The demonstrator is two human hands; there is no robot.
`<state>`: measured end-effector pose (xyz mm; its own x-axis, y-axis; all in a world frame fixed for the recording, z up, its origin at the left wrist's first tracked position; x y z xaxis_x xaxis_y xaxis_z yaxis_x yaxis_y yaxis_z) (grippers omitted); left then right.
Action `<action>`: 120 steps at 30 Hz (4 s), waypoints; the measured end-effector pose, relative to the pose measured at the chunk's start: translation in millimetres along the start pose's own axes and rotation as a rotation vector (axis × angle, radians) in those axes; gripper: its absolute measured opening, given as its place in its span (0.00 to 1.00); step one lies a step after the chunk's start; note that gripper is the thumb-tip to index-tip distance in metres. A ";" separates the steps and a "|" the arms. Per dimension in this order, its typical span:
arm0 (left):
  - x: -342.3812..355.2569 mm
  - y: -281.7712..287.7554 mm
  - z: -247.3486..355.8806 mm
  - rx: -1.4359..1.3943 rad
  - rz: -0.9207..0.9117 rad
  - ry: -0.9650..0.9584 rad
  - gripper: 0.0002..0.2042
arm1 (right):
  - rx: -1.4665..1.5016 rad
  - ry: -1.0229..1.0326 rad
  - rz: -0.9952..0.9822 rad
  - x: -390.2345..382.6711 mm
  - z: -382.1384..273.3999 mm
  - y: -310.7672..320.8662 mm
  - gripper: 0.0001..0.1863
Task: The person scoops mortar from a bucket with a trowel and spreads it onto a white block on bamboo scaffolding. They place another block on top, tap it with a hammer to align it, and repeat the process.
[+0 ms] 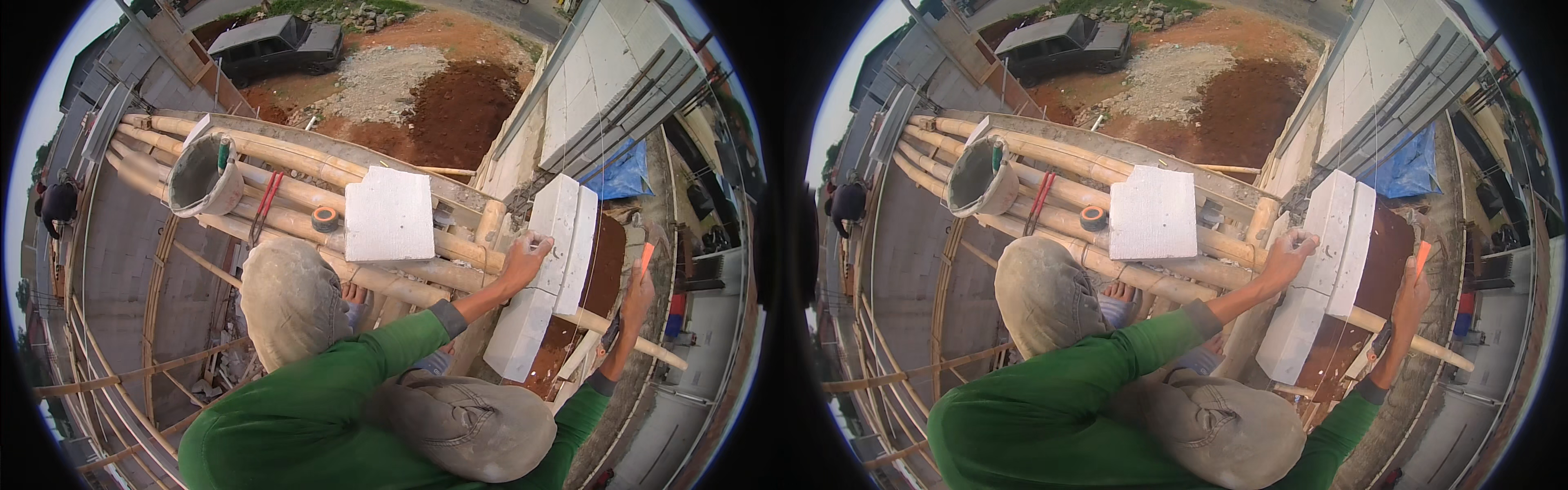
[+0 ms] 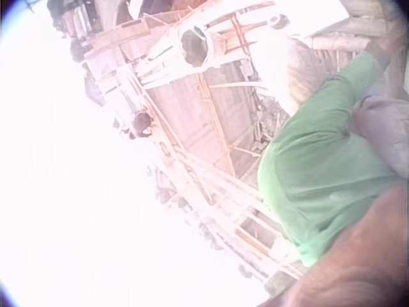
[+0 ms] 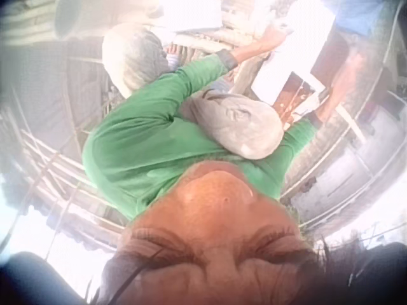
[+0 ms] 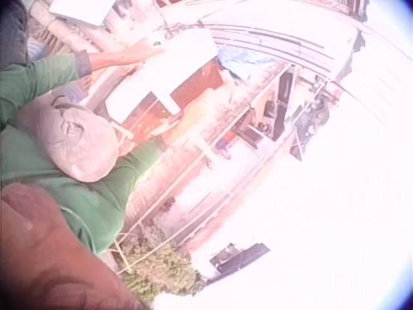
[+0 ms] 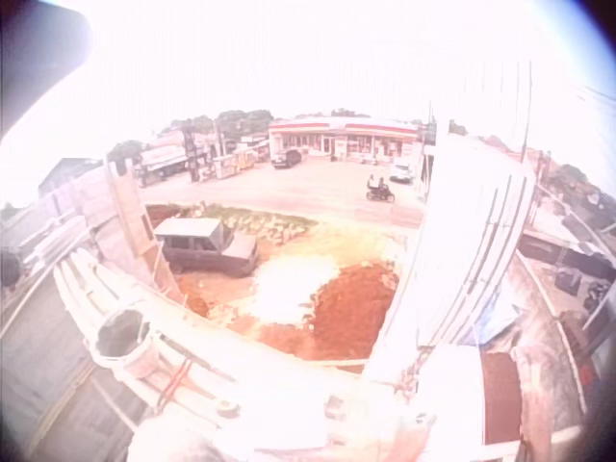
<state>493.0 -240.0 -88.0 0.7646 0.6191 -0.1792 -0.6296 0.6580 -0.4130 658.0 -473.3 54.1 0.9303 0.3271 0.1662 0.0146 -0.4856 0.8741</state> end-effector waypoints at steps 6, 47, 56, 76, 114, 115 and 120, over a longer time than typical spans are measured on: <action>-63.9 -78.9 176.3 -0.387 -0.260 -0.443 0.27 | 0.271 0.394 0.068 -60.2 -190.0 33.5 0.19; -80.8 554.8 172.9 1.047 0.717 -0.290 0.21 | -0.710 -0.231 -0.358 -22.8 28.8 -216.8 0.74; -72.3 563.4 159.3 1.119 0.722 -0.348 0.23 | -0.717 -0.200 -0.347 -22.8 35.0 -218.7 0.74; -27.1 523.1 200.2 1.338 0.602 -0.419 0.21 | -0.651 -0.247 -0.359 -27.7 20.2 -211.8 0.75; 89.0 -71.1 -84.4 1.352 -1.194 -1.010 0.39 | 0.127 -0.157 -0.190 -76.9 -10.0 -34.7 0.39; 89.0 -71.9 -85.5 1.397 -1.202 -0.997 0.36 | 0.165 -0.173 -0.165 -97.5 -28.8 3.6 0.36; 86.6 -76.0 -82.4 1.414 -1.228 -0.996 0.41 | 0.463 -0.295 -0.144 -226.5 -132.9 126.6 0.24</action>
<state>618.5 -271.8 -145.7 0.7541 -0.6239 0.2054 -0.0045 0.3078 0.9514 400.5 -501.1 187.9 0.9690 0.2083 -0.1329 0.2466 -0.7792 0.5762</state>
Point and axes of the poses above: each hand's wrist, its own x-axis towards the middle knuckle, its own y-axis out of the back of the hand, z = x × y, the point moved 5 cm from there along x, towards the middle knuckle, and after that the axes turned 14 degrees about -x, right-handed, at the moved point
